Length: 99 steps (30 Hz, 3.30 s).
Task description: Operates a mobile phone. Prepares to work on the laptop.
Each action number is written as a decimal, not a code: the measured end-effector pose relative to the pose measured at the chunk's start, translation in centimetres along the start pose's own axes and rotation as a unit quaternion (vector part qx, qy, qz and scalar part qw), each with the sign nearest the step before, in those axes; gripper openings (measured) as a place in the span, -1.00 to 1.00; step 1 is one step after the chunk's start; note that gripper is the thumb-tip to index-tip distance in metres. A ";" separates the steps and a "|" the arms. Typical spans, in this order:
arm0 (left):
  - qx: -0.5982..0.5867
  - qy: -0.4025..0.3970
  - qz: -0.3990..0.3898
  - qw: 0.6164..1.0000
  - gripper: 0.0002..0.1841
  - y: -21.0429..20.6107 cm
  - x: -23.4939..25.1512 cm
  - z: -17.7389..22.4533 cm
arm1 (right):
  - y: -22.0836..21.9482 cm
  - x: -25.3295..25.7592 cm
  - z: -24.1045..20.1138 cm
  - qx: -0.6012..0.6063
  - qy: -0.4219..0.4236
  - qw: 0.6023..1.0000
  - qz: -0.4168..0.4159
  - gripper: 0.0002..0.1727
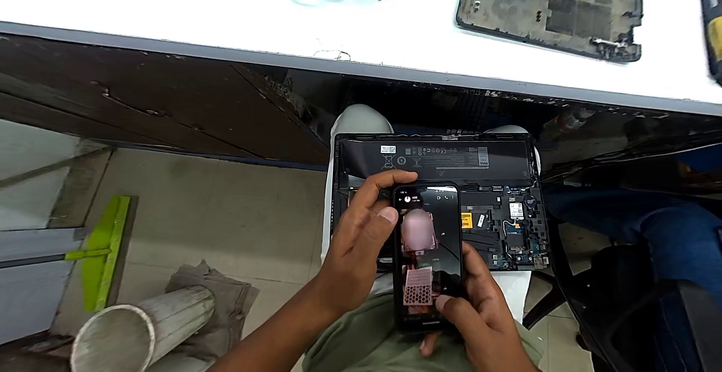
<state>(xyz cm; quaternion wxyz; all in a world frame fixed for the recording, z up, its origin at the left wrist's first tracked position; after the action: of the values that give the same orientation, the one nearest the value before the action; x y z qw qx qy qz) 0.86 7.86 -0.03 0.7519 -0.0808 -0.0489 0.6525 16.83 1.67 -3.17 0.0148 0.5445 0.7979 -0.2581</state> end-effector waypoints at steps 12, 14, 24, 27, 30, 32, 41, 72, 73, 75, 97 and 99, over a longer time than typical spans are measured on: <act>0.029 0.023 -0.009 0.999 -0.29 -0.5 -0.1 -0.3 | 0.0 0.0 -0.3 -0.004 0.020 1.000 -0.008 -0.34; 0.028 0.020 -0.015 0.999 -0.32 -0.4 -0.2 -0.3 | 0.0 0.0 -0.3 -0.001 0.022 1.000 -0.010 -0.34; 0.026 0.023 -0.013 0.999 -0.35 -0.4 -0.1 -0.3 | 0.1 0.0 -0.3 -0.005 0.022 1.000 -0.010 -0.33; 0.023 0.022 -0.015 0.999 -0.35 -0.5 0.0 -0.2 | 0.2 0.1 -0.3 -0.006 0.024 1.000 -0.010 -0.32; 0.019 0.020 -0.018 0.999 -0.35 -0.5 0.0 -0.2 | 0.2 0.1 -0.3 -0.005 0.023 1.000 -0.007 -0.31; 0.014 0.018 -0.022 1.000 -0.35 -0.5 0.1 -0.1 | 0.2 0.1 -0.4 -0.006 0.024 1.000 -0.006 -0.32; -0.003 0.004 -0.038 0.999 -0.40 -0.7 0.2 0.1 | 0.3 0.2 -0.4 0.006 0.034 0.999 -0.007 -0.38; -0.039 0.008 -0.054 0.998 -0.42 -0.7 -0.1 -0.1 | 0.2 0.1 -0.2 -0.028 0.020 0.999 0.034 -0.44; -0.040 0.008 -0.055 0.998 -0.42 -0.8 -0.1 -0.1 | 0.2 0.1 -0.2 -0.029 0.019 0.999 0.036 -0.44; -0.041 0.009 -0.055 0.998 -0.42 -0.7 -0.1 -0.2 | 0.3 0.0 -0.1 -0.032 0.012 0.999 0.035 -0.45; -0.035 0.007 -0.048 0.998 -0.43 -0.6 -0.2 -0.3 | 0.1 0.0 -0.2 -0.041 0.014 0.998 0.038 -0.34; -0.036 0.007 -0.051 0.998 -0.42 -0.6 -0.2 -0.3 | 0.2 -0.1 -0.1 -0.039 0.008 0.999 0.033 -0.37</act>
<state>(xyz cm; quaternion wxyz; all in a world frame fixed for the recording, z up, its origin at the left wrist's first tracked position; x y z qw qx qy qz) 1.49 7.58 -0.19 0.7809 -0.1093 -0.0709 0.6109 17.04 1.71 -3.10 0.0382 0.5715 0.7892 -0.2216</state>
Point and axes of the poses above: each hand's wrist, its own x-axis towards the middle knuckle, its own y-axis out of the back of the hand, z = x × y, the point moved 8 cm from there along x, towards the middle knuckle, and after that the axes turned 5 degrees about -x, right-handed, at the moved point
